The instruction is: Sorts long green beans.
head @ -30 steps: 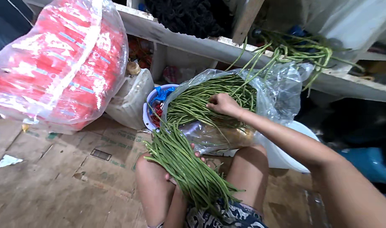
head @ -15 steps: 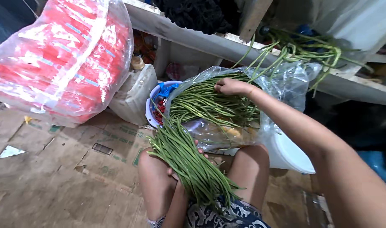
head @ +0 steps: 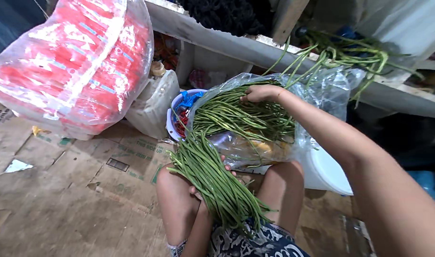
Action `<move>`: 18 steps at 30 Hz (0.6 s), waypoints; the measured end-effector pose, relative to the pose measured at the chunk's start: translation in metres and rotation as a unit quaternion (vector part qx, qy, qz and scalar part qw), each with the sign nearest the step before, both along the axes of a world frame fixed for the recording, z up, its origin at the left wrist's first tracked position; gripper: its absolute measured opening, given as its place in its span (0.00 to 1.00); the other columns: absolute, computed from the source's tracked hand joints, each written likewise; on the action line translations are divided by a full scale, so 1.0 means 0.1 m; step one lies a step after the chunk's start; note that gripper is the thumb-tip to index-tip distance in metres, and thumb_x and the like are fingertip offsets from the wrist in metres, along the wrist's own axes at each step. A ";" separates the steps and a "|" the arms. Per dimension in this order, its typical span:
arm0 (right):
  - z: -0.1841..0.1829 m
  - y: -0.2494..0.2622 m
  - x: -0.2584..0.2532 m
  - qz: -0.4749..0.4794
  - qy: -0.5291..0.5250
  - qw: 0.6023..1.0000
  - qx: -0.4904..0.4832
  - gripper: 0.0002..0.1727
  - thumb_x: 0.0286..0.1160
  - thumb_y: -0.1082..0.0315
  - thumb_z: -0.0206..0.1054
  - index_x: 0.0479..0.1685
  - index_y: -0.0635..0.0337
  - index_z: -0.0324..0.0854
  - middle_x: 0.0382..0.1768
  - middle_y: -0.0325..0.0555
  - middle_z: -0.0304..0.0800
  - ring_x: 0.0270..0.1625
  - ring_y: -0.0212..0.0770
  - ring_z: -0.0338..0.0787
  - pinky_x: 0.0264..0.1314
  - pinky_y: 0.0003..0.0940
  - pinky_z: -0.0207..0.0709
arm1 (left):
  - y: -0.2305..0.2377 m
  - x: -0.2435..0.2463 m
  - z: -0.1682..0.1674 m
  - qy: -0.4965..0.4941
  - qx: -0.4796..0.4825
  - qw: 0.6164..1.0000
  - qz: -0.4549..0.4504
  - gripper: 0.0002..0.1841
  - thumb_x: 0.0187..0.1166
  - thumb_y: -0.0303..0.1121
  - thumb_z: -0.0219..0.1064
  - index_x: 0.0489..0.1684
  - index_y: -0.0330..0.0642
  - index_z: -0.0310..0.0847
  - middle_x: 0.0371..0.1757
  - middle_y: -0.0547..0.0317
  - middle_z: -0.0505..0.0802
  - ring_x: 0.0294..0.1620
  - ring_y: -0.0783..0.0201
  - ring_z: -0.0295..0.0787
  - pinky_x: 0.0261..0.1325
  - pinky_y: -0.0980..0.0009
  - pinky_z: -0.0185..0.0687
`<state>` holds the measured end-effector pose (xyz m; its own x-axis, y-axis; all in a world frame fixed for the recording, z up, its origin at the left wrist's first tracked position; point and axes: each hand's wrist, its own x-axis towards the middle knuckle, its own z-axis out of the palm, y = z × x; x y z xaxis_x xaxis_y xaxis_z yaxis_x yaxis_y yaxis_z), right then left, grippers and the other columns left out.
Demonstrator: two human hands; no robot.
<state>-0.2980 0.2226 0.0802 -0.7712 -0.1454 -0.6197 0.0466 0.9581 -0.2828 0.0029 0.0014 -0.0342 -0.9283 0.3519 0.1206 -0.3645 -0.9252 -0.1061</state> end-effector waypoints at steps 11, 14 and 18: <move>1.20 0.00 0.37 0.086 0.204 0.974 -0.038 0.29 0.97 0.52 0.42 0.52 0.65 0.86 0.39 0.57 0.85 0.41 0.53 0.84 0.47 0.60 0.74 | 0.13 -0.09 0.02 -0.024 -0.023 0.998 0.051 0.58 0.30 0.64 0.88 0.72 0.41 0.79 0.62 0.44 0.91 0.62 0.43 0.90 0.62 0.42 0.86; 1.69 -0.04 0.82 0.056 0.302 0.951 -0.040 0.29 0.95 0.47 0.41 0.53 0.58 0.84 0.39 0.50 0.85 0.39 0.45 0.83 0.43 0.56 0.74 | 0.20 -0.11 0.00 0.000 0.020 0.998 0.057 0.55 0.41 0.65 0.85 0.77 0.42 0.77 0.74 0.42 0.85 0.73 0.41 0.84 0.70 0.43 0.81; 1.74 -0.28 1.80 0.083 0.374 0.923 -0.036 0.23 0.95 0.51 0.46 0.46 0.60 0.79 0.21 0.47 0.74 0.19 0.46 0.76 0.19 0.49 0.69 | 0.24 -0.14 0.04 0.028 0.048 0.997 0.046 0.53 0.46 0.65 0.82 0.77 0.44 0.78 0.77 0.44 0.84 0.75 0.41 0.83 0.71 0.42 0.81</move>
<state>-0.1176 0.1943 0.2543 -0.9432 -0.3190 0.0931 -0.3322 0.9124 -0.2390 -0.0108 0.0256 -0.0301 -0.9473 0.2491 0.2014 -0.2853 -0.9420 -0.1769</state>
